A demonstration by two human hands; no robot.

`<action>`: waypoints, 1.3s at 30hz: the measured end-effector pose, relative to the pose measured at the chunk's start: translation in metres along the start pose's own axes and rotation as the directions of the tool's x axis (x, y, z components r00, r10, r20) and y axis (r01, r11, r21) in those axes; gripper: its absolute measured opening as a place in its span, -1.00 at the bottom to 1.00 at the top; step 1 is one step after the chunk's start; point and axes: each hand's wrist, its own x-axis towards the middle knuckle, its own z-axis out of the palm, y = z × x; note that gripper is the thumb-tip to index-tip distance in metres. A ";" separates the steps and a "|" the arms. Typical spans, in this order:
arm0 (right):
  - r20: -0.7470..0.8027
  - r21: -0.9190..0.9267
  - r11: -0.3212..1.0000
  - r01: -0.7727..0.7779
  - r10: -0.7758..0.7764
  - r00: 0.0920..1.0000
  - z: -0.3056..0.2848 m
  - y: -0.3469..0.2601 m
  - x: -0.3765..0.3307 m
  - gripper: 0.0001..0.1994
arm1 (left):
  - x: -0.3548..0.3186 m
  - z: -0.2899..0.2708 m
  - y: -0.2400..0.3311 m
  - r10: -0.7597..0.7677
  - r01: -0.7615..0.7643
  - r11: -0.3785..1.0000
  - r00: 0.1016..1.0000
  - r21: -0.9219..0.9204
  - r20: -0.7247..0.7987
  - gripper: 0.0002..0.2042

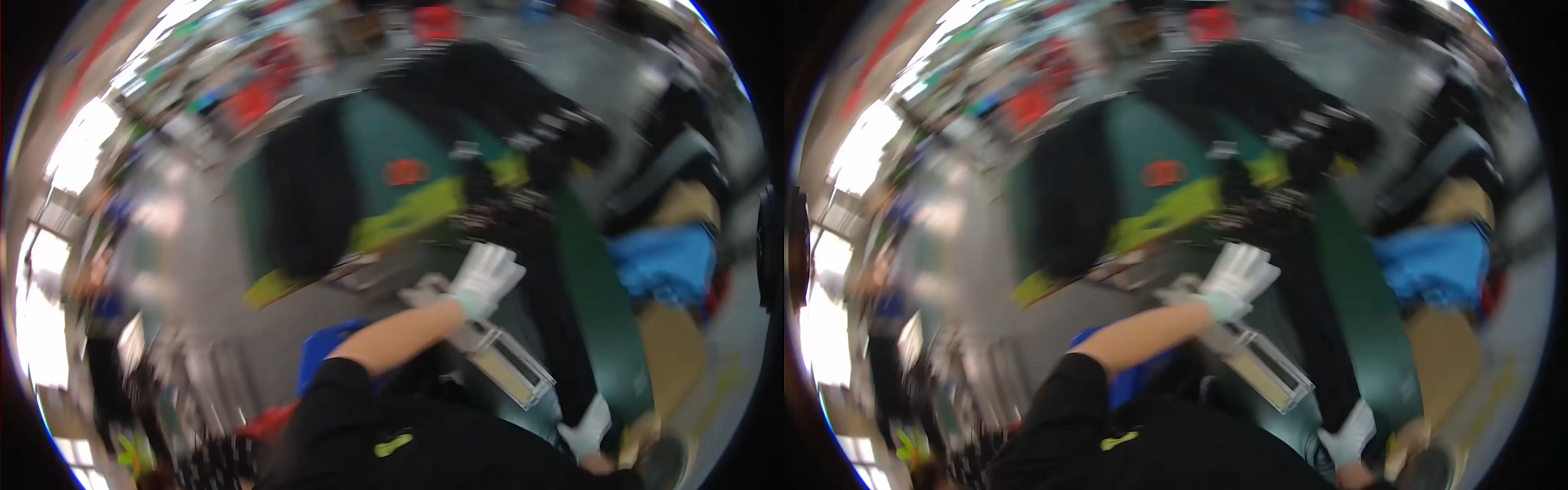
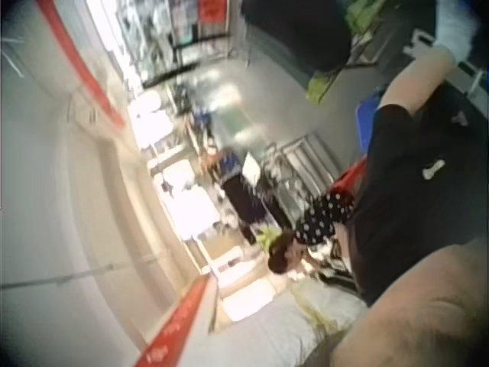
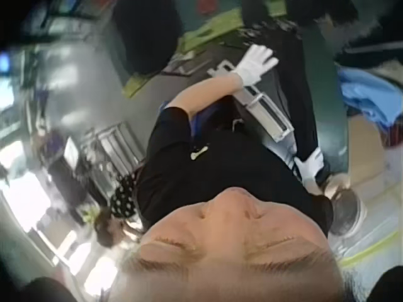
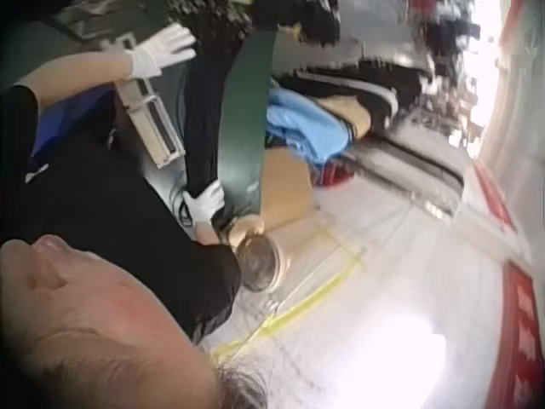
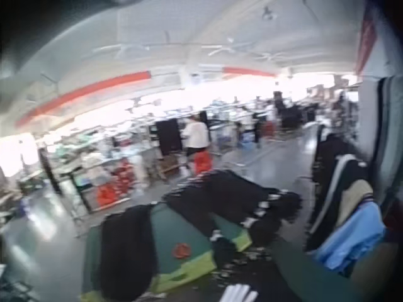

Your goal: The person inserts cable ends into a metal fixture, places the fixture onto an automated dispensing machine, and coils the cable bundles on the workbench.

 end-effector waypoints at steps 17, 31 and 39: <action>0.380 -0.204 0.932 -0.300 0.358 0.853 -0.027 -0.006 0.009 0.51 | 0.216 0.029 0.014 0.412 -0.574 0.769 0.781 0.282 0.469 -0.07; 0.023 0.184 0.945 -0.269 0.269 0.963 -0.046 -0.029 0.050 -0.07 | 0.160 -0.017 -0.016 0.311 -0.492 0.793 0.834 0.358 0.456 -0.73; 0.033 0.070 0.971 -0.227 0.225 0.974 -0.047 0.019 0.059 0.05 | 0.170 0.051 -0.038 0.323 -0.448 0.775 0.887 0.446 0.330 -0.55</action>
